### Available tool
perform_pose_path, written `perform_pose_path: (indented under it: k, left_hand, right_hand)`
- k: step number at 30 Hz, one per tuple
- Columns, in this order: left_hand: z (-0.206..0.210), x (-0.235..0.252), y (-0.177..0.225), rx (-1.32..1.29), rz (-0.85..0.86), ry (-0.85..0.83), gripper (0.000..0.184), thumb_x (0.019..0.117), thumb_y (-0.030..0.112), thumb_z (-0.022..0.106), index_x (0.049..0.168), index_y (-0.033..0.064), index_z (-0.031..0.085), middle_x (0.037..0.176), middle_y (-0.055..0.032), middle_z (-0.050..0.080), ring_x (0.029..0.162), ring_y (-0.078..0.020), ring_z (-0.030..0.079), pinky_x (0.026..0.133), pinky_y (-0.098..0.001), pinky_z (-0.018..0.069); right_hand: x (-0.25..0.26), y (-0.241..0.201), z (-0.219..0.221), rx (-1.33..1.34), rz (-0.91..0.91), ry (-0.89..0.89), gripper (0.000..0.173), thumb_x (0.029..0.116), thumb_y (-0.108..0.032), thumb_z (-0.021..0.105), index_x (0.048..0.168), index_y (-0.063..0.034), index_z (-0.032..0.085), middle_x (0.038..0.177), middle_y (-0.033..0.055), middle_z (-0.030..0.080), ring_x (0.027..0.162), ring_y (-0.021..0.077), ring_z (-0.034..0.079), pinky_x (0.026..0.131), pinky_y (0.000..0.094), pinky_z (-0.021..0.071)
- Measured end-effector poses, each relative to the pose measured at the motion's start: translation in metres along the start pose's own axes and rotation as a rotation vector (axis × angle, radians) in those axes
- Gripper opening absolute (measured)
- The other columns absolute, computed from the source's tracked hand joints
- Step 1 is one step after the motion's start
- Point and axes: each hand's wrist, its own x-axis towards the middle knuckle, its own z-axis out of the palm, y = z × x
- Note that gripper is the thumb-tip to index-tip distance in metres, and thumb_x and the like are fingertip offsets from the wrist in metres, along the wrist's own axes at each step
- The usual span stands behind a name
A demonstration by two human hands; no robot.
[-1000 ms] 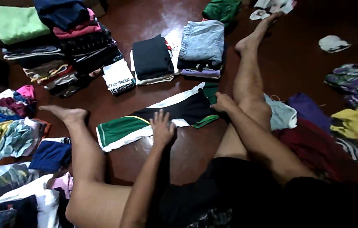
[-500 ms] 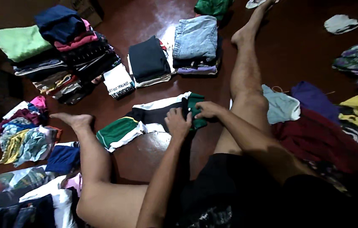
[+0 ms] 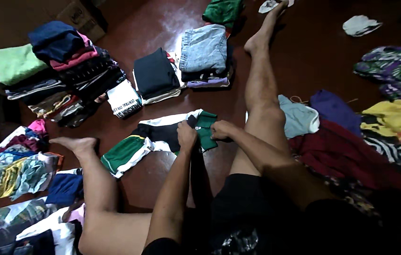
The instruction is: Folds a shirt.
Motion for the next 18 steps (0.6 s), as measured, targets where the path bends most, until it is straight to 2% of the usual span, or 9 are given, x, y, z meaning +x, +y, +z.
perform_pose_path:
  k: [3,4,6,7,9,10,12,15,18]
  left_hand:
    - [-0.01,0.001,-0.011,-0.111,-0.012,-0.033,0.044,0.0963,0.023,0.062,0.135,0.0015,0.056,0.133,-0.0267,0.059,0.121,-0.0445,0.061,0.096,-0.0647,0.0512]
    - [-0.012,0.001,-0.012,-0.127,-0.02,-0.031,0.041,0.0977,0.022,0.06,0.133,0.0011,0.057,0.131,-0.0266,0.061,0.121,-0.0438,0.061,0.097,-0.0643,0.0509]
    - [-0.017,0.004,-0.007,-0.156,-0.061,-0.032,0.037,0.1009,0.018,0.057,0.133,0.0002,0.059,0.131,-0.0252,0.062,0.124,-0.0409,0.061,0.102,-0.0608,0.0489]
    - [-0.019,0.005,-0.005,-0.176,-0.077,-0.038,0.036,0.1017,0.018,0.056,0.133,0.0005,0.06,0.131,-0.0243,0.063,0.125,-0.0397,0.061,0.104,-0.0599,0.0485]
    - [-0.021,0.009,-0.012,-0.238,-0.081,-0.066,0.034,0.1022,0.019,0.056,0.132,0.0022,0.061,0.128,-0.0236,0.065,0.122,-0.0397,0.062,0.102,-0.0613,0.0486]
    - [-0.02,0.012,-0.019,-0.275,-0.066,-0.084,0.033,0.1014,0.021,0.057,0.13,0.0035,0.061,0.123,-0.0231,0.067,0.117,-0.0395,0.064,0.099,-0.062,0.0502]
    - [-0.025,0.016,-0.034,-0.316,-0.017,-0.127,0.031,0.1003,0.024,0.06,0.125,0.0056,0.063,0.115,-0.0215,0.069,0.108,-0.0381,0.067,0.092,-0.0617,0.0528]
    - [-0.039,0.015,-0.04,-0.329,0.025,-0.165,0.031,0.1004,0.026,0.061,0.125,0.0067,0.064,0.113,-0.0202,0.069,0.105,-0.0366,0.068,0.091,-0.0613,0.0532]
    - [-0.046,0.006,-0.034,-0.305,0.045,-0.18,0.031,0.1016,0.027,0.058,0.126,0.0083,0.062,0.11,-0.0211,0.07,0.101,-0.0384,0.068,0.086,-0.0624,0.0539]
  right_hand:
    - [-0.004,0.0,0.002,0.051,0.054,-0.068,0.048,0.094,-0.046,0.072,0.107,-0.0001,0.071,0.108,0.0223,0.07,0.105,0.0399,0.066,0.09,0.0642,0.0514]
    - [-0.005,-0.001,0.005,0.082,0.096,-0.093,0.054,0.0924,-0.052,0.072,0.105,0.0004,0.072,0.103,0.0207,0.07,0.098,0.0366,0.068,0.086,0.0607,0.0539]
    - [0.004,0.002,0.018,0.152,0.171,-0.123,0.063,0.089,-0.063,0.071,0.101,-0.001,0.07,0.087,0.0144,0.069,0.074,0.0258,0.067,0.071,0.0477,0.0569]
    - [0.01,0.003,0.023,0.169,0.189,-0.115,0.064,0.0886,-0.065,0.07,0.099,-0.0011,0.071,0.086,0.0138,0.069,0.072,0.0252,0.067,0.071,0.0472,0.0572]
    - [0.017,0.002,0.027,0.169,0.18,-0.089,0.055,0.0921,-0.054,0.072,0.098,0.0006,0.071,0.091,0.0175,0.07,0.081,0.0309,0.069,0.078,0.0542,0.0569]
    - [0.018,0.002,0.029,0.18,0.177,-0.082,0.046,0.094,-0.046,0.073,0.097,0.0,0.07,0.089,0.0166,0.069,0.078,0.0295,0.068,0.076,0.0525,0.0567]
    - [0.015,0.002,0.03,0.274,0.185,-0.077,0.034,0.0966,-0.036,0.071,0.099,-0.0032,0.068,0.081,0.0106,0.064,0.066,0.0201,0.061,0.065,0.0409,0.0545]
    - [0.004,0.002,0.025,0.528,0.145,0.01,0.024,0.0964,-0.029,0.072,0.099,-0.0054,0.069,0.079,0.0079,0.063,0.059,0.0139,0.056,0.059,0.0324,0.052]
    - [-0.007,-0.002,0.022,0.722,0.077,0.127,0.021,0.0998,-0.025,0.069,0.106,-0.0052,0.067,0.086,0.0117,0.065,0.059,0.0176,0.06,0.059,0.0352,0.0553]
